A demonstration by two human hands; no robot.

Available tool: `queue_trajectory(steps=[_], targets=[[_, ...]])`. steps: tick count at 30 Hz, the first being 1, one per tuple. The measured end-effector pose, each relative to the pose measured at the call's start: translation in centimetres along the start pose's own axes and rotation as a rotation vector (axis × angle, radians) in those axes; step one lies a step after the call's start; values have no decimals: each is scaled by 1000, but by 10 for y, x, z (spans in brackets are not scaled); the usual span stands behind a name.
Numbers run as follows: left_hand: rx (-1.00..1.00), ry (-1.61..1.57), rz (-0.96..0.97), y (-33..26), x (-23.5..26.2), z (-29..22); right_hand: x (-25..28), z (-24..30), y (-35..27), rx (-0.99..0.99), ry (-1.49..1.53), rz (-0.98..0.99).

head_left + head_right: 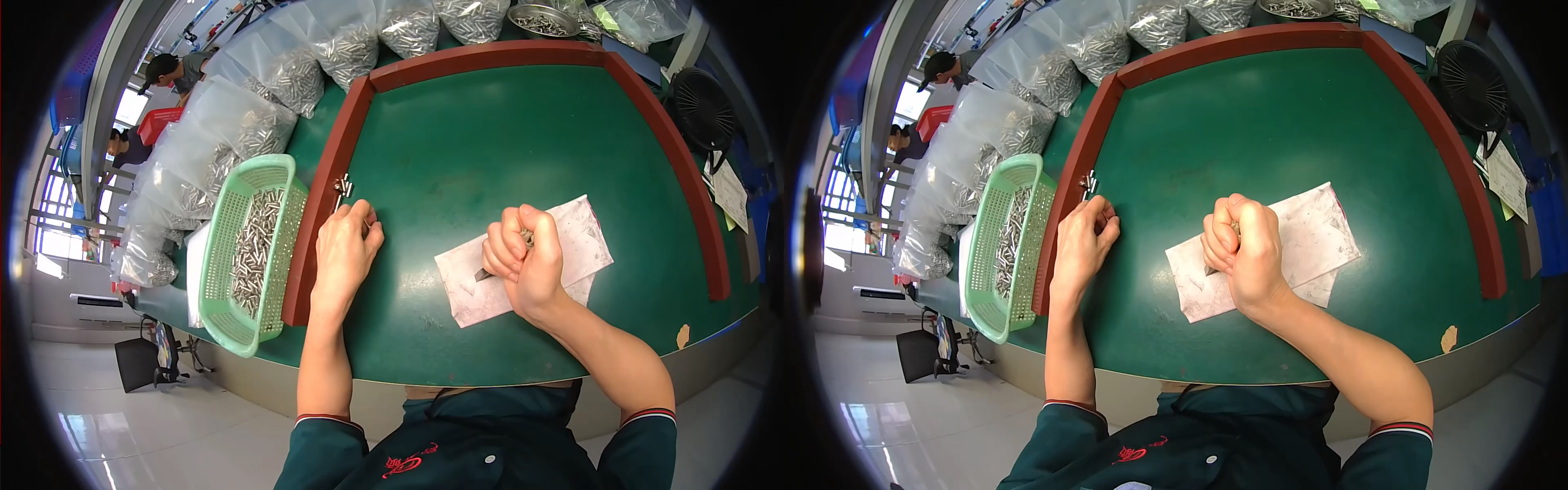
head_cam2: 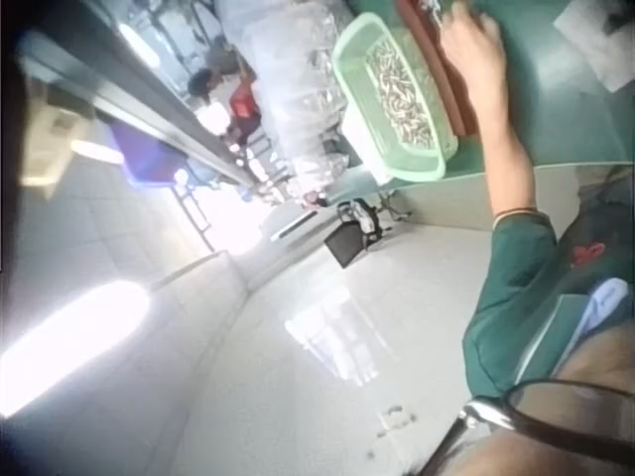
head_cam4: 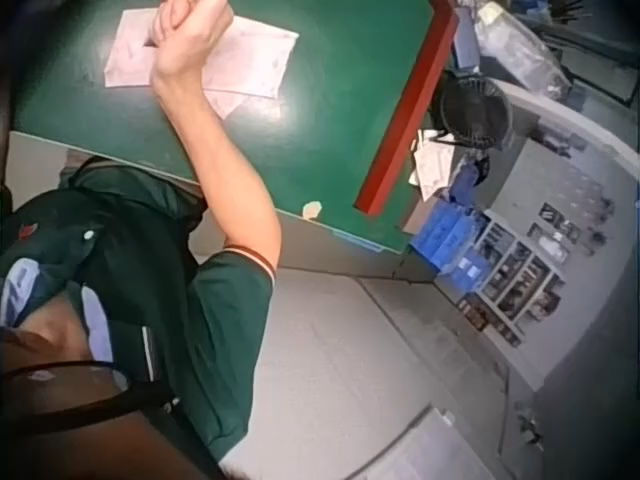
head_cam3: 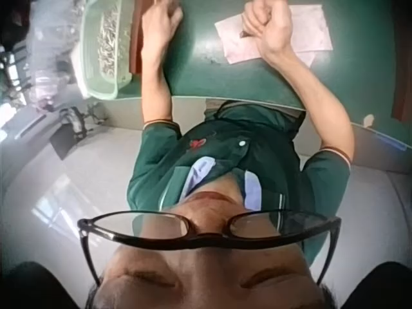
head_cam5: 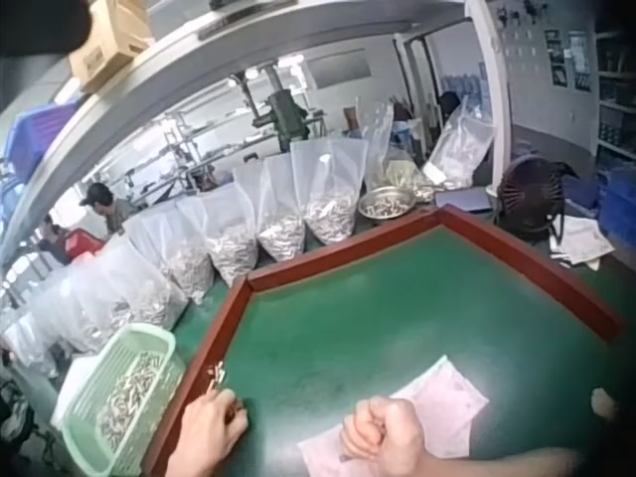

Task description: Sorting and inspecting small metal components at a workbench using a scribe tool.

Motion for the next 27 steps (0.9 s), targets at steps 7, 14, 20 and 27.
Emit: queue_trajectory(steps=[7, 14, 20, 27], targets=[[86, -216, -53, 3, 16, -4, 1, 0, 1, -7, 18, -26], [212, -368, -197, 9, 14, 14, 1, 0, 2, -12, 14, -27], [144, -169, -13, 10, -11, -4, 3, 1, 3, -20, 16, -50], [-401, -90, -204, 25, -26, -36, -1, 0, -1, -27, 35, -51]])
Point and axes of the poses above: each hand's wrist, its own y-axis towards the middle knuckle, its own x-axis out of the back of the hand, z = x × y, the point moved 6 cm from there along y, towards the middle knuckle, and after that the axes turned 13 degrees about -z, right-handed, at the moved point
